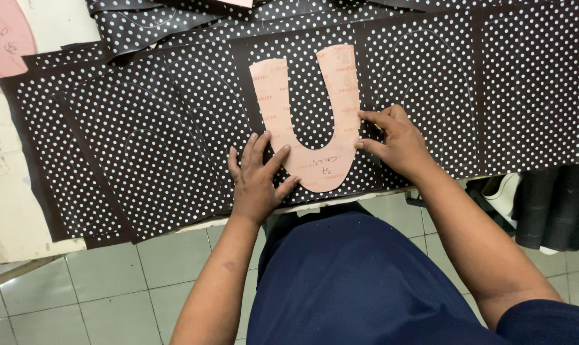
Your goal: The person places a pink U-shaped paper pattern on a black polka-dotted fabric and uses a yellow pencil to trace its outline. The person then lifts the pattern and repositions it on another section of the fabric to repeat the tracing.
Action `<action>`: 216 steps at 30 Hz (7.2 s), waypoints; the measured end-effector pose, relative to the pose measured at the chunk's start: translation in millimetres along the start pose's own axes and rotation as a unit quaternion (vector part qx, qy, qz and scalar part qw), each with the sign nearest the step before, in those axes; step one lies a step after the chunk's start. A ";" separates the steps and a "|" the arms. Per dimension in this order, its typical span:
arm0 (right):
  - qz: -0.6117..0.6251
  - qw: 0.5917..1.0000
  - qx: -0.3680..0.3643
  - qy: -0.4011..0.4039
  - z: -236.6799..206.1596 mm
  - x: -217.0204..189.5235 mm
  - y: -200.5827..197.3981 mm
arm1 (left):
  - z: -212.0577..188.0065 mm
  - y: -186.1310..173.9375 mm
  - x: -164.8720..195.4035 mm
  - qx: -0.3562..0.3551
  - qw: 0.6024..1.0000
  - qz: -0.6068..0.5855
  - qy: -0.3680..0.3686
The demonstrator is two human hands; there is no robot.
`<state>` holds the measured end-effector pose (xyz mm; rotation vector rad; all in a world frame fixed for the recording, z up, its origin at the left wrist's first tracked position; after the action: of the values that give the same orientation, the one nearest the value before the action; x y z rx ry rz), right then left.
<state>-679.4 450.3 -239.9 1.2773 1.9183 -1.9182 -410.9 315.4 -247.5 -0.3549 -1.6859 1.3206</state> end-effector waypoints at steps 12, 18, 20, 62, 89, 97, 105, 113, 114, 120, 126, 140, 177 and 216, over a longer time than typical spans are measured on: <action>-0.067 0.995 0.050 -0.061 1.8 -30.3 4.8 | 18.4 6.3 37.2 -0.170 0.983 0.068 -0.020; 0.016 0.974 0.090 -0.206 18.0 -95.6 -4.2 | 17.7 23.6 45.9 -0.174 0.981 0.069 -0.044; 0.043 0.982 0.036 -0.178 27.3 -117.2 2.3 | 15.8 33.5 43.1 -0.150 0.985 0.010 -0.083; -0.079 0.928 0.042 -0.362 163.7 -215.2 46.9 | 81.5 3.2 11.7 -0.195 0.946 0.250 -0.061; -0.071 0.951 0.076 -0.291 145.7 -143.3 13.0 | 80.7 -38.5 17.4 -0.234 0.959 0.144 -0.073; -0.045 0.956 0.050 -0.287 76.1 -140.0 36.2 | 76.7 -38.8 12.7 -0.238 0.961 0.108 -0.091; -0.041 0.965 -0.028 -0.258 12.8 -120.6 33.5 | 79.4 -36.0 18.6 -0.208 0.968 0.101 -0.094; -0.176 0.949 0.004 -0.260 6.5 -98.0 7.0 | 90.1 -20.0 30.5 -0.201 0.959 0.181 -0.081; -0.183 0.948 0.012 -0.262 8.7 -97.2 4.0 | 91.6 -18.0 31.3 -0.188 0.960 0.193 -0.078; -0.180 0.946 0.050 -0.264 38.3 -90.6 -7.8 | 97.2 -5.6 31.8 -0.162 0.962 0.212 -0.051; -0.132 0.946 0.090 -0.283 82.5 -89.4 -17.9 | 105.7 -3.4 43.0 -0.153 0.963 0.219 -0.024; -0.110 0.946 0.123 -0.281 149.5 -96.4 -25.7 | 136.3 -13.4 63.0 -0.310 0.894 0.324 -0.023; -0.094 0.967 0.139 -0.192 15.7 -43.6 -30.0 | 133.1 4.3 59.2 -0.280 0.916 0.285 -0.036; -0.048 0.913 -0.088 -0.396 -17.4 -127.0 54.0 | 90.2 -30.6 0.8 -0.106 0.991 0.079 0.029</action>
<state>-557.5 398.8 -197.1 0.2567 1.6541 -1.8302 -474.0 250.0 -219.0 -0.6578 -1.7824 1.2320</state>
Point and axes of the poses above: each hand's wrist, its own z-axis towards the middle knuckle, its own y-axis out of the palm, x = y × z, the point moved 3 cm from there along z, towards the middle knuckle, and after that the axes turned 3 degrees about -x, right-handed, at the moved point
